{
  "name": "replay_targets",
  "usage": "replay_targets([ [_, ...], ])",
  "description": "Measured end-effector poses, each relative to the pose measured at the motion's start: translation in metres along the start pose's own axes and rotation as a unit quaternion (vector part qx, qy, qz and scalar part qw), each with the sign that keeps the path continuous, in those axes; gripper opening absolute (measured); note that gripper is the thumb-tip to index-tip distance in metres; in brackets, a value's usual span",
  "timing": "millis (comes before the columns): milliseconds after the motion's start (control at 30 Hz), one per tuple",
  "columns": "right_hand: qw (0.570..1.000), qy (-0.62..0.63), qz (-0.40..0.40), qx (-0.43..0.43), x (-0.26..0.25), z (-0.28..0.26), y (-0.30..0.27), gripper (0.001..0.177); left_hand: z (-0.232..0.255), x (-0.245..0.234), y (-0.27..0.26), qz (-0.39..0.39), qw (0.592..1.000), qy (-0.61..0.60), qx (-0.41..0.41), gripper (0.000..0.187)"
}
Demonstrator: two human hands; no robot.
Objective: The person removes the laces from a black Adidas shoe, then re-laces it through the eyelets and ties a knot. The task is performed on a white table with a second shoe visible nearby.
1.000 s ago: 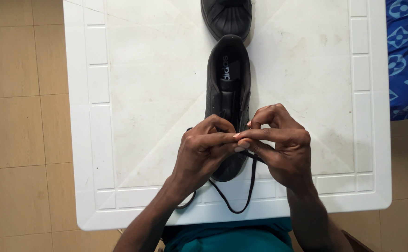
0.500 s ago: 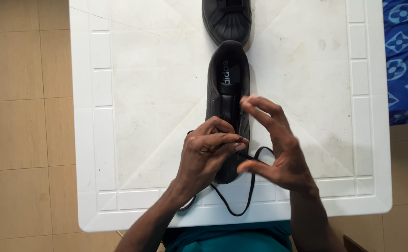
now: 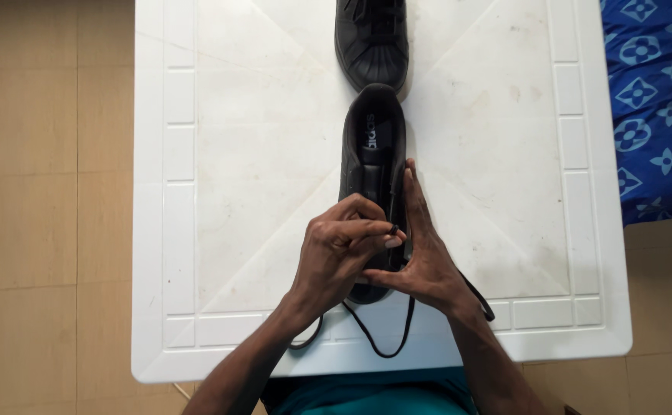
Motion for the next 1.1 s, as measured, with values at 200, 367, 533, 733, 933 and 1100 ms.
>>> replay_targets([
  [200,1.000,-0.011,0.010,0.019,-0.001,-0.001,0.002,0.146,0.005,-0.001,0.005,-0.006,0.999,-0.028,0.022,0.010],
  [367,0.999,-0.049,0.015,0.012,0.001,0.002,-0.002,0.149,0.021,-0.010,0.008,0.006,0.994,-0.107,0.031,0.010],
  [533,0.997,-0.070,0.023,-0.001,0.003,-0.001,-0.005,0.144,0.053,-0.015,0.020,0.017,0.994,-0.039,0.103,0.007],
  [733,0.996,-0.081,0.027,0.021,-0.001,-0.011,-0.009,0.140,0.087,-0.021,0.037,0.029,0.987,-0.066,0.145,0.007],
  [933,0.971,-0.210,0.096,-0.067,-0.006,-0.035,-0.017,0.134,0.105,-0.012,0.050,0.017,0.986,-0.071,0.150,0.007],
  [1100,0.939,-0.185,0.189,-0.221,0.003,-0.054,-0.064,0.085,0.111,-0.012,0.052,0.016,0.987,-0.015,0.159,0.008],
])
Point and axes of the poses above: each hand's wrist, its own y-axis towards the middle knuckle, its own x-axis out of the palm, z = x × y, the point moved 4 cm from there along y, towards the middle knuckle, and after that the axes turned 11 degrees about z, right-handed, at the moved point
